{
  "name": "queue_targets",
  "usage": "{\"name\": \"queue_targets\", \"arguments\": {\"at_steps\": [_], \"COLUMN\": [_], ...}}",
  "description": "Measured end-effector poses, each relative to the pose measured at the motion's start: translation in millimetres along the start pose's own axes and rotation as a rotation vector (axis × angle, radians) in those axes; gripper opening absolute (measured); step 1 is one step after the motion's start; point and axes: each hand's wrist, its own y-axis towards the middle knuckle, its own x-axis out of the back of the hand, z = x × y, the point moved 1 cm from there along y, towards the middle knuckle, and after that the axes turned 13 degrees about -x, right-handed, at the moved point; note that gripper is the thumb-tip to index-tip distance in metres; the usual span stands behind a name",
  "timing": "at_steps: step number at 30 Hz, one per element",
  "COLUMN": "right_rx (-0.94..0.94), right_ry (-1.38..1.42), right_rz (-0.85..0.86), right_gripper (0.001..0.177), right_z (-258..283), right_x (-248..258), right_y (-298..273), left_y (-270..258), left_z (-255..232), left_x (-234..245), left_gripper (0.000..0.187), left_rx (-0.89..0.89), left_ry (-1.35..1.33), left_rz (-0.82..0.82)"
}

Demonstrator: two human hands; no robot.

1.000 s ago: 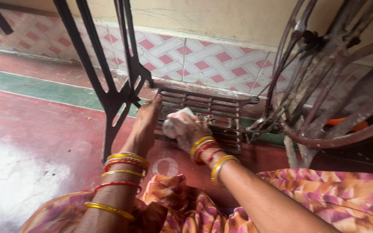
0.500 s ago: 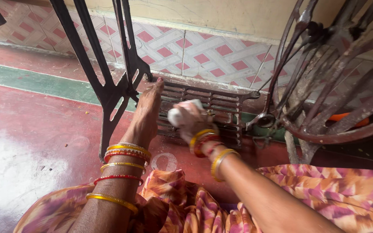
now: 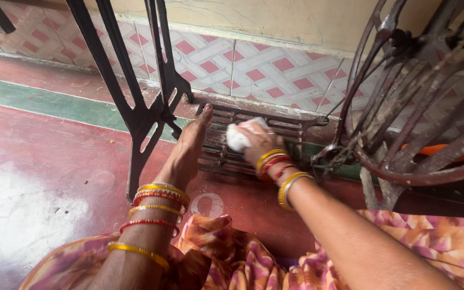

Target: The person sits on the floor and wipes the metal base and wheel of a vintage sewing machine using a white cloth. The person scrubs the slatted footrest area and the spokes of the wheel repeatedly.

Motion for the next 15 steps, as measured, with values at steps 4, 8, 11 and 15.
{"name": "queue_targets", "arguments": {"at_steps": [4, 8, 11, 15], "right_rx": [-0.053, 0.050, 0.124, 0.249], "right_ry": [0.128, 0.239, 0.193, 0.236], "right_rz": [-0.093, -0.313, -0.268, -0.223], "right_gripper": [0.062, 0.065, 0.043, 0.043], "right_z": [-53.1, -50.2, -14.7, 52.5], "right_x": [15.9, -1.4, -29.5, -55.3], "right_y": [-2.8, -2.7, 2.1, -9.0], "left_y": [-4.8, 2.9, 17.6, 31.6], "left_z": [-2.2, 1.4, 6.9, 9.6], "left_x": [-4.7, -7.8, -9.5, -2.0], "left_gripper": [0.104, 0.107, 0.106, 0.103], "left_rx": [-0.052, -0.196, -0.169, -0.192], "left_ry": [0.062, -0.123, -0.431, -0.565], "left_rz": [0.072, 0.150, 0.136, 0.128]}}
